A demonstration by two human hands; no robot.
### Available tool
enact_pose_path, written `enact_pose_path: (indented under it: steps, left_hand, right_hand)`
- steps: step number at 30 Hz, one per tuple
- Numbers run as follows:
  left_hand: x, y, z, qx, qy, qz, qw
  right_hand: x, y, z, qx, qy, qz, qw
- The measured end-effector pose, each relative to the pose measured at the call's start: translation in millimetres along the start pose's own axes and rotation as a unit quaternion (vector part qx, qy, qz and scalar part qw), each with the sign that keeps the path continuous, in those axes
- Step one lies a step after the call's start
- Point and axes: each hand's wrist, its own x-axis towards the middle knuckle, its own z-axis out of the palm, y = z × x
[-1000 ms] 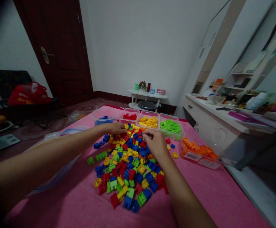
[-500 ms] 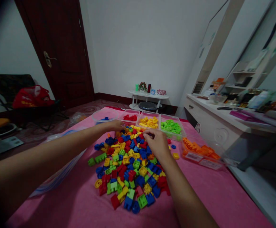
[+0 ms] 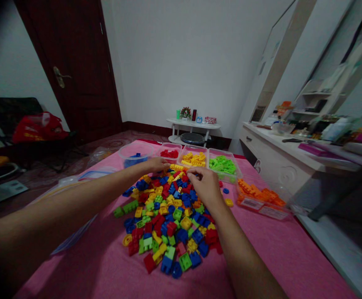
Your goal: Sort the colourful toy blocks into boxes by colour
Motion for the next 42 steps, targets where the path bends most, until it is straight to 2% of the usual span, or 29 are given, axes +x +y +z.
enact_pose_path:
  steps: [4, 7, 13, 16, 19, 22, 24, 25, 28, 32, 38, 42]
  left_hand:
    - [4, 4, 24.6, -0.028, -0.023, -0.014, 0.999]
    - [-1, 7, 31.9, -0.022, -0.016, -0.025, 0.999]
    - [-39, 33, 20.2, -0.009, 0.026, 0.032, 0.999]
    - [-61, 48, 14.8, -0.007, 0.004, 0.066, 0.998]
    - [-77, 52, 10.9, -0.012, -0.008, 0.093, 0.996]
    - [-86, 45, 3.1, 0.002, 0.064, 0.09, 0.994]
    - [-89, 38, -4.5, 0.02, 0.114, 0.059, 0.992]
    - [-90, 34, -8.2, 0.031, 0.12, 0.038, 0.992]
    - [-91, 28, -14.1, 0.051, 0.069, 0.002, 0.996]
    - [-90, 28, -10.0, 0.047, 0.008, 0.021, 0.999]
    - [-95, 35, -9.4, 0.072, -0.034, 0.052, 0.995]
    - [-102, 44, -13.8, 0.095, -0.015, 0.055, 0.994]
  right_hand:
    - [0, 3, -1, -0.002, 0.013, -0.001, 1.0]
    - [1, 7, -1, -0.002, 0.015, 0.005, 1.0]
    - [2, 8, -3, -0.022, -0.015, 0.001, 1.0]
    - [1, 4, -2, -0.041, -0.064, -0.01, 0.997]
    - [-2, 0, 2, -0.088, -0.09, -0.028, 0.992]
    - [-7, 0, 9, -0.142, -0.103, -0.072, 0.982]
    - [-11, 2, 14, -0.17, -0.124, -0.097, 0.973]
    - [-12, 2, 16, -0.184, -0.135, -0.104, 0.968]
    - [-16, 3, 20, -0.228, -0.159, -0.101, 0.955]
    - [-18, -2, 19, -0.274, -0.154, -0.087, 0.945]
    - [-18, -10, 16, -0.308, -0.134, -0.08, 0.938]
    - [-13, -21, 3, -0.299, -0.118, -0.048, 0.946]
